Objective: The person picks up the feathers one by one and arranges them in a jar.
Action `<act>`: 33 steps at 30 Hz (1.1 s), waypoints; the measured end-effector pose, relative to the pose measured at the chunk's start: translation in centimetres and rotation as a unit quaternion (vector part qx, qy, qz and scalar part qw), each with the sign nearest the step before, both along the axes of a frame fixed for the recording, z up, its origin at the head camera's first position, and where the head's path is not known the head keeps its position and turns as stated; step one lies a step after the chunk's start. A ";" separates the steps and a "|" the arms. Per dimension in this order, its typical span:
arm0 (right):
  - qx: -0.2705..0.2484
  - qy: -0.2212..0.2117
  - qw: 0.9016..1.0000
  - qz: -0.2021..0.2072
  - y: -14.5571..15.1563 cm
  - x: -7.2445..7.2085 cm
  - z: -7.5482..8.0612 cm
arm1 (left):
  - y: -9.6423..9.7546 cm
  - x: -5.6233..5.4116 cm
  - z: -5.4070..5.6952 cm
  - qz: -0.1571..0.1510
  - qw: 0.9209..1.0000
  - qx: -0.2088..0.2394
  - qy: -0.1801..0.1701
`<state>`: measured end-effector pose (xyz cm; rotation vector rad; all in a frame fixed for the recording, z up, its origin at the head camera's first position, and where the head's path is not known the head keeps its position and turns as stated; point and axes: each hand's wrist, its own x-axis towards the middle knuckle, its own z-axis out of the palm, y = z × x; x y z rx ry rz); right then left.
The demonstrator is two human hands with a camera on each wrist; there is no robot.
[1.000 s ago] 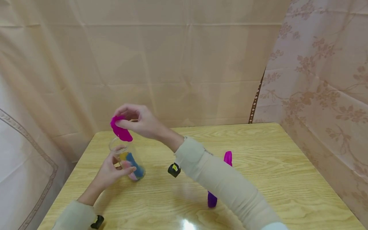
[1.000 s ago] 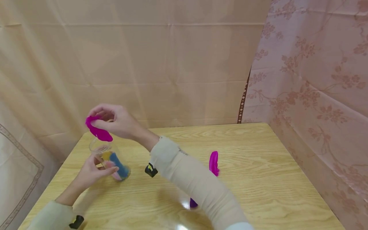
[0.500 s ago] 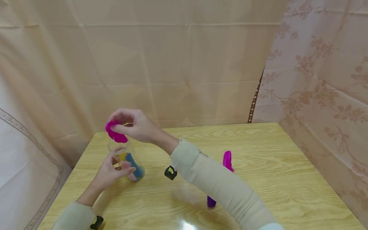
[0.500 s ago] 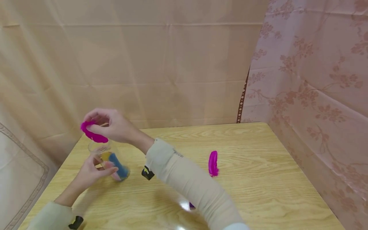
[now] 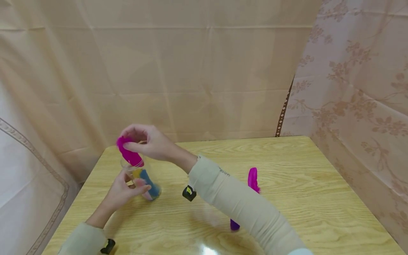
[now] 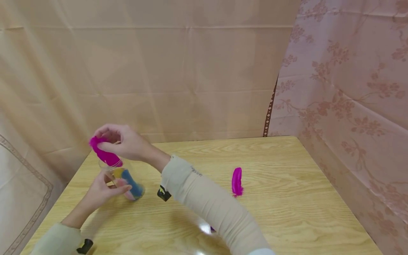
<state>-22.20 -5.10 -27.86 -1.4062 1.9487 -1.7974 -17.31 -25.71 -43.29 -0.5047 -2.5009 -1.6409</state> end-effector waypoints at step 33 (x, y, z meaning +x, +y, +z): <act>0.024 -0.001 1.000 0.017 -0.3 0.0 -0.8 | 0.1 0.3 0.1 0.001 0.999 0.024 -0.024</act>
